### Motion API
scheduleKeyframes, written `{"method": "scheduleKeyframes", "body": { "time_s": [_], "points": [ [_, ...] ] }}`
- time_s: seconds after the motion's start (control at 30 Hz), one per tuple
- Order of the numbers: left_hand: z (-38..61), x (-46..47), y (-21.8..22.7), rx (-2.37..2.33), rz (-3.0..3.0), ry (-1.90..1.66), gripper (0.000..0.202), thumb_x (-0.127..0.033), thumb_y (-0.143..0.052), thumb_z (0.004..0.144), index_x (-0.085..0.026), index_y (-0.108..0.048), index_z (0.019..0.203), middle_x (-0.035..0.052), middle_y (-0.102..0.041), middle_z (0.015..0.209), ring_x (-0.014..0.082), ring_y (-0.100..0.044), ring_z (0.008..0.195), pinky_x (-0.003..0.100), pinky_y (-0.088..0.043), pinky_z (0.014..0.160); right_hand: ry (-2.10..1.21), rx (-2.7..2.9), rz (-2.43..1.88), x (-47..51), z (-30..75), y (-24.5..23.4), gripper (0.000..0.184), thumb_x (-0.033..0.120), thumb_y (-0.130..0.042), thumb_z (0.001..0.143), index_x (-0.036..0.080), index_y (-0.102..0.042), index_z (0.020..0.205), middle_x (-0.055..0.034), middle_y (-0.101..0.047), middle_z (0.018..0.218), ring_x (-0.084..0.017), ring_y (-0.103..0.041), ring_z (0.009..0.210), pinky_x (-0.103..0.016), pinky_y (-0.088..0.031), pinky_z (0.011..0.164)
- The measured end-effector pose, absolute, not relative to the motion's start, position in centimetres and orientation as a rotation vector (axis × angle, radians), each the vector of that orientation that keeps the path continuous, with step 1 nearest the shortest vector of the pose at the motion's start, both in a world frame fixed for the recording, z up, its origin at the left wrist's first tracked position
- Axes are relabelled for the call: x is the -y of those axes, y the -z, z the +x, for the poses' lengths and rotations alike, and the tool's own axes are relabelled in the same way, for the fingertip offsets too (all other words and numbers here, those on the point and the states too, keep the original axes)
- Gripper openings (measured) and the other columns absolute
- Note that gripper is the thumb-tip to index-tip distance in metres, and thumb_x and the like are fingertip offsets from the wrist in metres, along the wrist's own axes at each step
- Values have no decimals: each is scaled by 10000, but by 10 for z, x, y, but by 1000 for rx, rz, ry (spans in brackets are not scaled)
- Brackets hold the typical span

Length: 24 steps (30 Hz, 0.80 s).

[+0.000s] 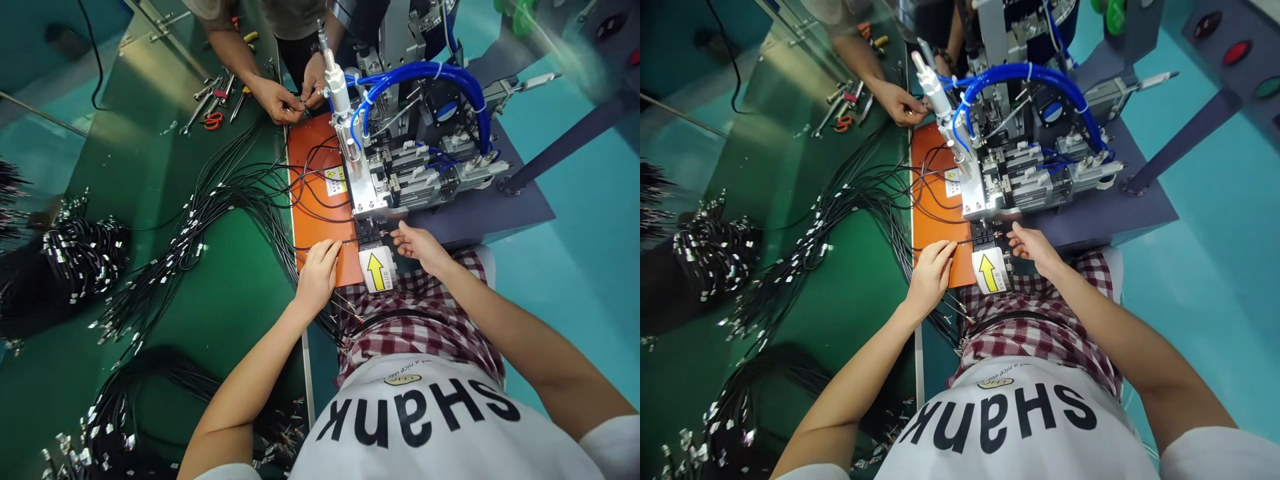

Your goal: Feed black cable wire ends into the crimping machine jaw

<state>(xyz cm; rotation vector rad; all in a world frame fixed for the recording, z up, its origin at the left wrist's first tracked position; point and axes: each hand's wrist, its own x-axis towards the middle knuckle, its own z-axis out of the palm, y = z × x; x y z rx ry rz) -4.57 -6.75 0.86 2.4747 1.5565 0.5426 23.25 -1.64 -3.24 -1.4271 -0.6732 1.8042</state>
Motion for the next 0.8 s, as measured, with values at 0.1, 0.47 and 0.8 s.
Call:
{"method": "scheduleKeyframes", "body": {
  "time_s": [0.1, 0.47, 0.8],
  "points": [
    [-40, 53, -6, -1592, 2468, -547, 439, -204, -367, 1015, -188, -505, 1432, 154, -566, 1375, 278, -508, 1310, 508, -460, 1128, -1761, 657, -1459, 28, 243, 39, 424, 566, -761, 790, 162, -730, 912, -19, -662, 775, -69, -564, 533, -183, -414, 463],
    [-83, 12, -45, -1776, 2558, -173, 324, -179, -471, 964, -136, -582, 1265, 150, -604, 1237, 265, -533, 1176, 425, -482, 1034, -1694, 725, -1487, 64, 282, 39, 349, 509, -828, 727, 217, -764, 908, -33, -643, 837, -123, -573, 641, -240, -517, 562],
    [-88, -61, -35, -1815, 2502, -168, 214, -100, -401, 950, -118, -610, 989, 132, -606, 1021, 215, -584, 967, 360, -496, 934, -1667, 848, -1493, 71, 290, 26, 366, 549, -792, 756, 229, -746, 929, -40, -633, 873, -152, -552, 675, -273, -495, 587]
  ]
}}
